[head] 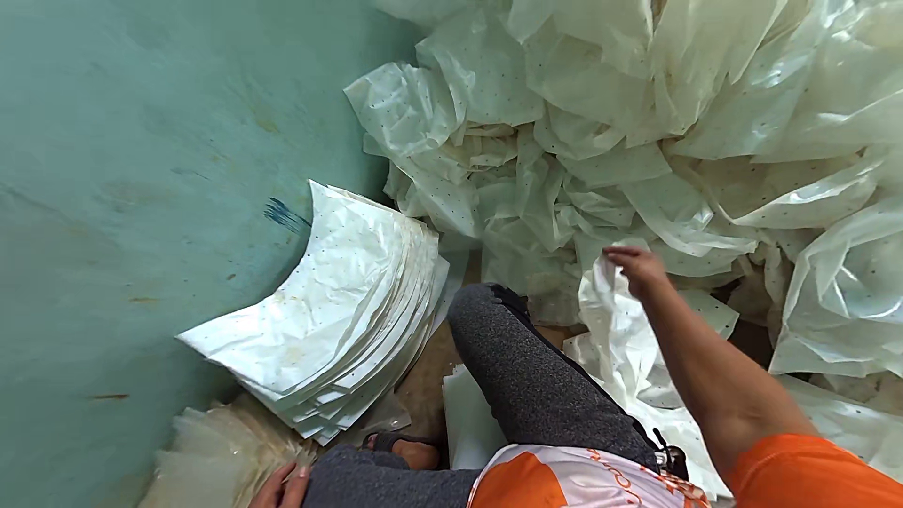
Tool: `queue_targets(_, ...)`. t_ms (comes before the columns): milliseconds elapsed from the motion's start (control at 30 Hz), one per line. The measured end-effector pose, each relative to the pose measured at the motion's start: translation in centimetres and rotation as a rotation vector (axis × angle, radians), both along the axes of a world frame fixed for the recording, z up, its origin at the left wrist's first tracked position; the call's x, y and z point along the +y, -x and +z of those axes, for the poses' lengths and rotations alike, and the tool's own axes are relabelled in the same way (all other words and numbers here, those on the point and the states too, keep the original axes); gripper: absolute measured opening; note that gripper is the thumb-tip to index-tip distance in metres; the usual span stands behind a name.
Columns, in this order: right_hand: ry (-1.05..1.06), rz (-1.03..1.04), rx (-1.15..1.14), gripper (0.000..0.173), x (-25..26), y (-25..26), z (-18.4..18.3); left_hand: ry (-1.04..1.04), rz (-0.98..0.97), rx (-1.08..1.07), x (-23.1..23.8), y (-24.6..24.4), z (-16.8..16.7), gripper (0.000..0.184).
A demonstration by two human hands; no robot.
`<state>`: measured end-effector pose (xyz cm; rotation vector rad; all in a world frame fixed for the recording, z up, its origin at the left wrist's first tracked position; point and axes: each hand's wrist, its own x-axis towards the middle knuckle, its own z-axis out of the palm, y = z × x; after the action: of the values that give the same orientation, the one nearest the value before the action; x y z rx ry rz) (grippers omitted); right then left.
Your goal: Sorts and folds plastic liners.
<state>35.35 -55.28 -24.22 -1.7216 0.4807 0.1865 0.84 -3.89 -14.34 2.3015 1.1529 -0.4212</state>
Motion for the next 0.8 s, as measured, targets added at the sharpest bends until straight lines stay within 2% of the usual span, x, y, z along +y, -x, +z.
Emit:
queue_targets(100,-0.166,0.038,-0.328,0.017,1.6,-2.5,7.4,-0.003,0.011,-0.032,-0.1,-0.2,-0.1,0.051)
queue_targets(200,-0.443,0.174,-0.577,0.033,5.0,-3.7,13.6,0.021,0.022,-0.065,-0.5,-0.6,0.3,0.053)
queue_targets(300,-0.611,0.435,-0.728,0.036,9.1,-4.6,17.4,0.057,-0.022,-0.121,-1.3,-1.3,1.2,0.052)
queue_targets(367,-0.678,0.594,-0.782,0.036,12.4,-4.4,19.1,0.064,-0.058,-0.312,-3.0,-2.0,2.4,0.048)
queue_targets(433,-0.744,0.746,-0.782,0.036,15.7,-3.3,20.1,-0.029,-0.124,-0.584,-5.3,-2.8,3.7,0.044)
queue_targets(533,-0.818,0.892,-0.738,0.037,20.5,-0.4,20.4,-0.277,-0.245,-0.984,-9.1,-5.0,5.1,0.038)
queue_targets(600,-0.857,0.961,-0.692,0.034,23.0,2.3,20.0,-0.435,-0.27,-1.168,-11.2,-6.8,5.8,0.037)
queue_targets(667,-0.908,1.033,-0.619,0.026,24.6,5.0,19.0,-0.611,-0.245,-1.207,-12.6,-8.1,6.1,0.038)
queue_targets(733,-0.964,1.091,-0.541,0.019,25.3,6.9,17.5,-0.731,-0.215,-1.095,-13.1,-8.9,5.4,0.04)
queue_targets(800,-0.955,1.089,-0.488,0.019,25.3,7.7,16.3,-0.742,-0.206,-0.978,-12.9,-8.7,4.0,0.027)
